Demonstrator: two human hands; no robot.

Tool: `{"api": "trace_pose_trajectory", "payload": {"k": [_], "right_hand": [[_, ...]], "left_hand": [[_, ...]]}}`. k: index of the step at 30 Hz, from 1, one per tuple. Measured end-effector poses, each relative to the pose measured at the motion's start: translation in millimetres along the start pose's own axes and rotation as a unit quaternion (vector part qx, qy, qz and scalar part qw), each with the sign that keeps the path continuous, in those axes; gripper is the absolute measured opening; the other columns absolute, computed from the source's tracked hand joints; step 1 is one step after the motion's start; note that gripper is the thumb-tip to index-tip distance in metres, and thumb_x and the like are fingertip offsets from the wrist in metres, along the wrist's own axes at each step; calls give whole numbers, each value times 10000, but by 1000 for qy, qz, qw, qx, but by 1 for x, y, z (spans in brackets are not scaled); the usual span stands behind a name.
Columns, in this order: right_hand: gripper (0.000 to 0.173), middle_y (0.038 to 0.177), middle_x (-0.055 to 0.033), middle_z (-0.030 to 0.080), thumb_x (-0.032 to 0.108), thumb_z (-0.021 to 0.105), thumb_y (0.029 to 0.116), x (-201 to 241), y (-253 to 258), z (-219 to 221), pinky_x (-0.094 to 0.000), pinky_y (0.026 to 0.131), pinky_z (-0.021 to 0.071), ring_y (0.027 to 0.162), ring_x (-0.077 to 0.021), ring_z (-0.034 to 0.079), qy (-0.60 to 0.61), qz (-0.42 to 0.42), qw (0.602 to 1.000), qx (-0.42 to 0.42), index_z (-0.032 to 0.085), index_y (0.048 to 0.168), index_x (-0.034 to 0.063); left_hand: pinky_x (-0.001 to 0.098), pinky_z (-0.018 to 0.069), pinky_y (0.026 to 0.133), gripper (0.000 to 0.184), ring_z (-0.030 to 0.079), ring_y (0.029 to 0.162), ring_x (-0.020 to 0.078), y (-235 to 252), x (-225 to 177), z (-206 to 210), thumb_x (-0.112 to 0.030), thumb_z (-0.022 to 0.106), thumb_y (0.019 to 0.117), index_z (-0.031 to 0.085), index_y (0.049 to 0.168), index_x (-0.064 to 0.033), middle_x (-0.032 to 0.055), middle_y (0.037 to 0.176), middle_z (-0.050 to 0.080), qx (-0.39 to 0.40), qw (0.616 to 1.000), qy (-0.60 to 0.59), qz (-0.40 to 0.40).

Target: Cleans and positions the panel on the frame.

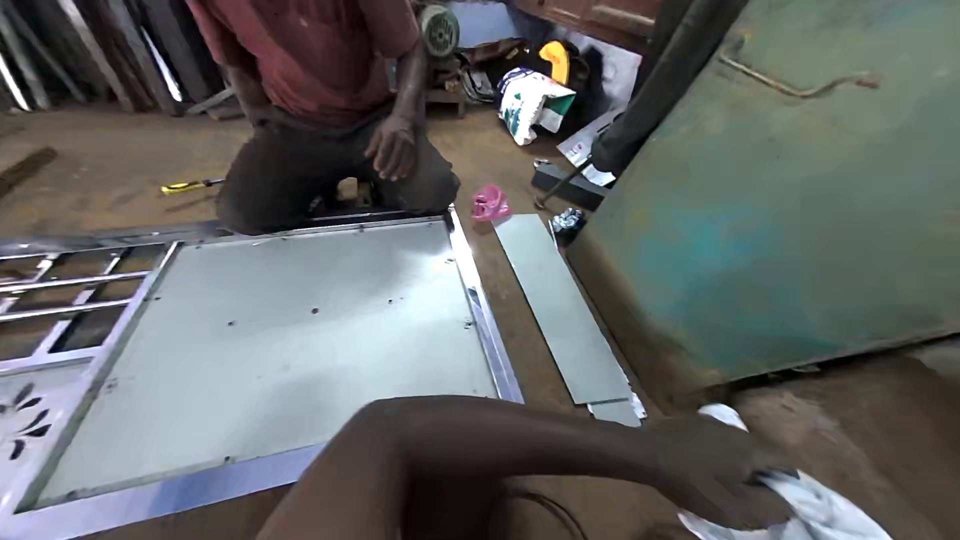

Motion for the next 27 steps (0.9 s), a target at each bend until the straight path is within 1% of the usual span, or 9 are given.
{"api": "trace_pose_trajectory", "payload": {"k": [2,6,9,13,17,19,23,25,27], "right_hand": [[253,1057,0,712,234,487,1044,7,12,31,-307,901,578,1003,-78,681,-18,-46,995,91,573,1227,81],[121,818,6,718,138,595,947,63,32,126,-311,627,616,695,-99,698,-190,9,971,144,642,1056,114],[224,924,-42,731,83,615,943,90,25,207,-308,692,621,770,-117,709,-338,-4,919,204,652,1164,67],[159,883,-63,702,45,573,1021,86,12,340,-294,632,580,707,-120,665,-462,-41,858,219,654,1157,39],[186,895,-35,703,34,602,990,44,11,457,-295,626,586,701,-99,664,-358,-104,898,234,637,1169,71],[231,915,-19,709,20,603,970,2,-2,499,-302,626,595,723,-95,673,-273,-94,923,256,627,1184,102],[183,898,-58,706,43,624,974,-94,-64,560,-325,648,583,730,-129,663,-258,-26,875,410,655,1154,44],[195,942,-60,730,152,692,966,-125,-88,577,-336,768,594,817,-137,690,-332,-34,796,506,708,1114,26],[384,1027,-30,748,375,792,869,-145,-94,575,-359,827,589,909,-129,703,-404,-144,770,473,744,1131,99]], "left_hand": [[498,481,1042,303,628,1177,367,-44,-38,-51,-103,619,975,670,1195,99,273,1223,659,-39,998,27,-44],[491,539,983,647,630,1180,298,-173,-82,-148,-349,693,974,475,1498,-39,197,1489,501,-96,968,90,-212],[450,560,893,534,660,1016,244,-308,-85,-190,-366,646,1001,560,1413,-37,158,1331,612,-196,923,168,-286],[480,572,843,451,676,963,278,-504,-81,-199,-347,605,1017,622,1329,-23,177,1284,640,-360,811,247,-388],[430,572,747,350,674,835,222,-634,-98,-187,-301,598,1013,676,1198,-14,137,1096,697,-525,700,225,-429],[386,582,759,376,679,858,194,-643,-111,-182,-272,574,1034,623,1278,10,121,1073,691,-583,682,129,-422],[457,555,969,601,617,1228,288,-581,-110,-194,-363,403,1099,238,1603,-80,186,1443,531,-636,659,-214,-339],[436,584,935,501,671,1129,250,-557,-98,-204,-348,390,1109,389,1522,-65,161,1299,638,-679,616,-286,-278],[410,617,805,328,719,918,231,-548,-90,-209,-178,462,1086,551,1343,6,159,1051,712,-730,573,-290,-233]]}}
Point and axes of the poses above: each hand's wrist, its own y-axis towards the middle knuckle, its own z-axis out of the palm, x = y × z, the point moved 1 cm from there along y, towards the middle knuckle
